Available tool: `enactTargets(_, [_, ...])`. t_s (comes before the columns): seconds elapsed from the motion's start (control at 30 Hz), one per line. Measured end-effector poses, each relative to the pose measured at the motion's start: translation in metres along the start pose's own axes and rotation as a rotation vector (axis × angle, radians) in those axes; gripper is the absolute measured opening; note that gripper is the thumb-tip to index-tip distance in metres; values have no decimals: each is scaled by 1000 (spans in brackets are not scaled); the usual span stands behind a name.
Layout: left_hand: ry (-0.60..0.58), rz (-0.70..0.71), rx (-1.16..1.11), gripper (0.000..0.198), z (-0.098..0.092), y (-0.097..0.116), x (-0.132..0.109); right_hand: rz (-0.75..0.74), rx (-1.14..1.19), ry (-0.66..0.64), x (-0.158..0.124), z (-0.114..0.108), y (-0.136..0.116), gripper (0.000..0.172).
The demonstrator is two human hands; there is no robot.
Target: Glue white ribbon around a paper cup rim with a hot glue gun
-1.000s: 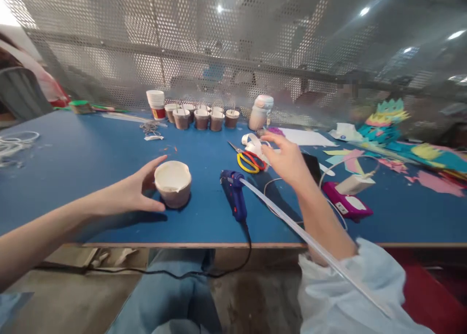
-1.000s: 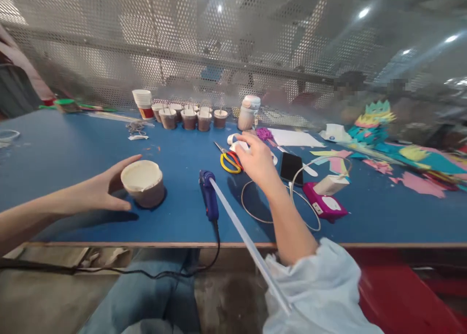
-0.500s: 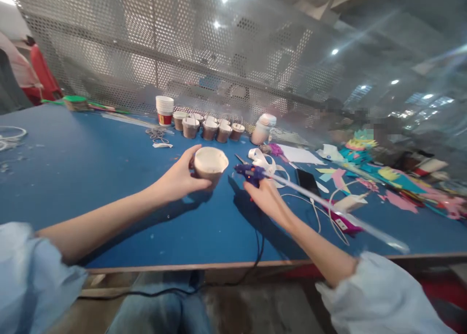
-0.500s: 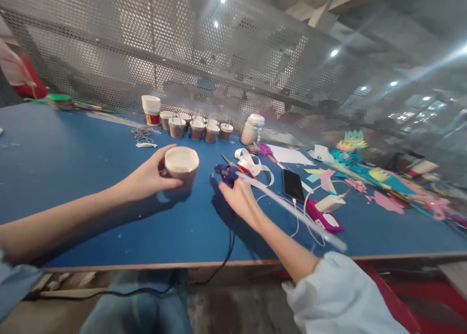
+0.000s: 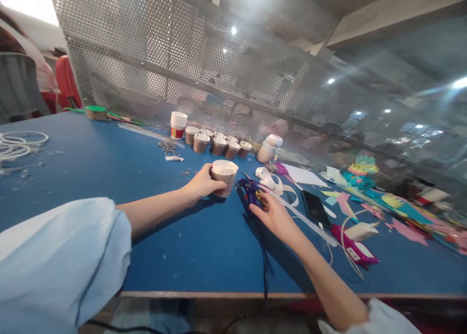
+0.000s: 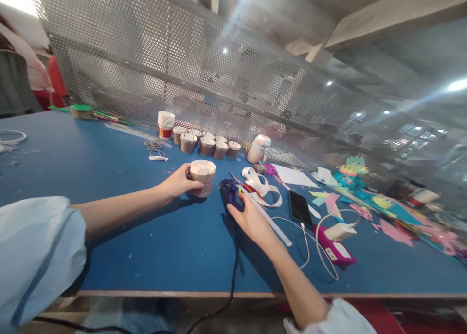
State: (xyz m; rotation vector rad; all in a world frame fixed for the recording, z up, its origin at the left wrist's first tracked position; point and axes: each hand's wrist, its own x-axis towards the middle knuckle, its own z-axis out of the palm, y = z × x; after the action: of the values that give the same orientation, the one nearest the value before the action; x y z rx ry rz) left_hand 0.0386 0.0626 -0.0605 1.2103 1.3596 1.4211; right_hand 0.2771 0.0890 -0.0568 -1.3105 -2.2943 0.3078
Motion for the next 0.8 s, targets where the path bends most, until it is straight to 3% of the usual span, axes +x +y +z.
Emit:
enactTargets(0.07, [-51, -21, -8, 59, -11, -2, -5, -36, -58, 40, -19, -13, -7, 26])
enactTargets(0.13, [-120, -46, -41, 59, -23, -5, -12, -71, -68, -14, -35, -21, -24, 17])
enactTargets(0.23, [-209, -77, -96, 61, -37, -7, -23, -285, 80, -117, -44, -24, -57, 10])
enactTargets(0.33, [-275, -96, -102, 61, -43, -4, -34, -550, 141, 56, -31, -15, -81, 13])
enactTargets(0.43, [-317, -56, -112, 66, -41, -4, -39, -654, 162, 241, -12, 1, -87, 20])
enactTargets(0.6, [-289, 37, -112, 81, -35, -14, -44, -647, 274, 370, -5, 20, -79, 27])
enactTargets(0.8, [-187, 103, -15, 81, -35, -15, -52, -430, 446, 343, -28, 6, -65, 22])
